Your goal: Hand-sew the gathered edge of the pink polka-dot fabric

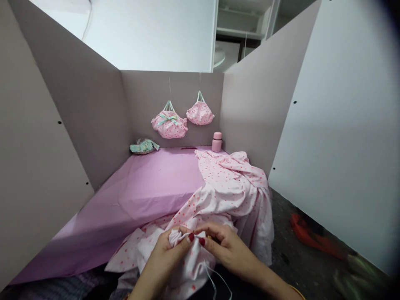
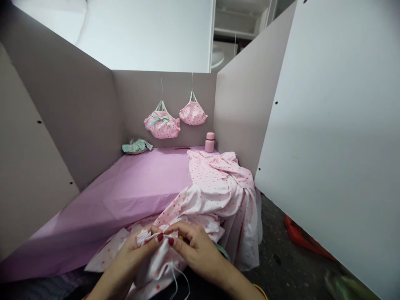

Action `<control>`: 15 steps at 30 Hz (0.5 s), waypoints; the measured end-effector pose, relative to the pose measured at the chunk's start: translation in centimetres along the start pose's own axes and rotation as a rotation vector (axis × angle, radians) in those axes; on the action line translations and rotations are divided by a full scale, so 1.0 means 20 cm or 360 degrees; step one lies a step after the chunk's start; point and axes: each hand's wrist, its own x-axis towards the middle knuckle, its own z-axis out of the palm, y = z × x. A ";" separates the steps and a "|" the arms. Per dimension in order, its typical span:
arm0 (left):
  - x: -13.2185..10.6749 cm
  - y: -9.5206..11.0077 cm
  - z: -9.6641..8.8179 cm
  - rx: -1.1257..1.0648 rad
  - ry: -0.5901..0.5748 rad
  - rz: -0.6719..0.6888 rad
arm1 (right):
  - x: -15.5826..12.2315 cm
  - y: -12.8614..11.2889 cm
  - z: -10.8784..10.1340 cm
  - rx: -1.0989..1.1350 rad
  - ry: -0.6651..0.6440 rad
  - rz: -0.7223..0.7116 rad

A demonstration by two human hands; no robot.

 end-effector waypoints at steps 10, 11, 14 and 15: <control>-0.01 0.00 0.03 -0.0029 -0.0025 -0.0008 | 0.02 -0.03 0.03 -0.0175 0.0092 -0.0148; -0.01 0.00 0.02 0.0018 -0.0004 0.0032 | 0.03 -0.04 0.02 -0.0289 0.0168 -0.0215; 0.00 -0.01 0.02 0.0167 -0.0005 0.0156 | 0.04 -0.06 0.01 -0.0519 0.0204 -0.0381; 0.00 -0.02 0.01 0.0214 -0.0034 0.0180 | 0.04 -0.07 0.02 -0.0539 0.0172 -0.0403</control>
